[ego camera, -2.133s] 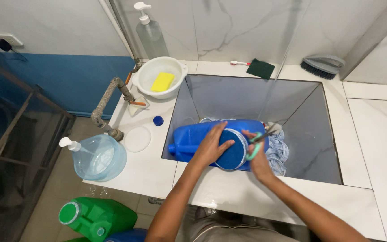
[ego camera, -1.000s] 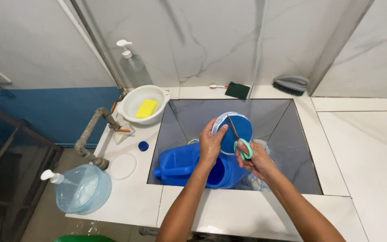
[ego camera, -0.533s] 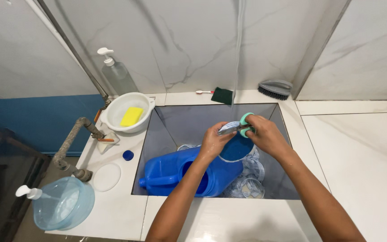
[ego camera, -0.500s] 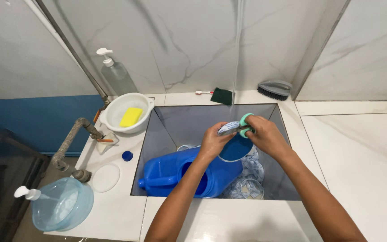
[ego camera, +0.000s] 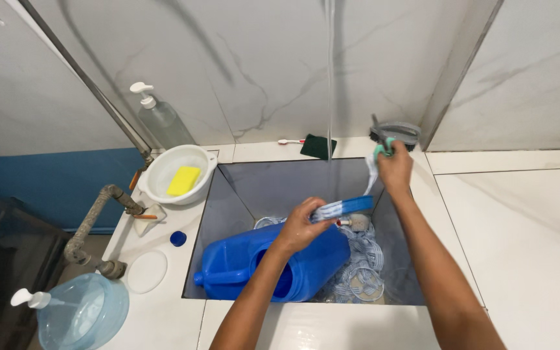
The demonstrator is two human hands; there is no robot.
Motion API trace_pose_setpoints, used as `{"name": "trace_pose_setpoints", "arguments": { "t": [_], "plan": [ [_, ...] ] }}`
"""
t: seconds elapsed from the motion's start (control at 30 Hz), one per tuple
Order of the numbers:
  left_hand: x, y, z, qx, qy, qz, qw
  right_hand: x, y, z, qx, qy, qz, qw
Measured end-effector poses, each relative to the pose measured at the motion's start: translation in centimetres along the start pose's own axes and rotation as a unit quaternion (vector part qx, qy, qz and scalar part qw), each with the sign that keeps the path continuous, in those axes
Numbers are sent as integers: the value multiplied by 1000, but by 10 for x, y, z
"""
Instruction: The person cleans a large blue plastic container in a sink. They use scissors to cut a plastic ring from the container's neck, then scrub the lid and the container's interior and exterior with a toothbrush and a sponge. Finally, they rinse the container and its lid under running water.
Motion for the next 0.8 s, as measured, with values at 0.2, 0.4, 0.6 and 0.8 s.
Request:
{"name": "trace_pose_setpoints", "arguments": {
  "t": [0.2, 0.4, 0.6, 0.8],
  "plan": [
    [30, -23, 19, 18, 100, -103, 990, -22, 117, -25, 41, -72, -205, 975],
    [57, -39, 46, 100, 142, -186, 967, -38, 151, -42, 78, -269, -291, 915],
    [65, -43, 63, 137, 146, -163, 966, 32, 170, 32, -134, -294, -311, 894],
    [56, -87, 74, 172, 138, -124, 967, 93, 193, 58, 48, -275, -500, 820]
  ]
}}
Point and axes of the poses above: each hand's wrist, its own z-axis towards the middle knuckle, its own x-axis out of the back of the hand, y = z × x, the point moved 3 cm from there along z, towards the middle knuckle, and after that the axes turned 15 degrees about y, right-handed, at the moved point
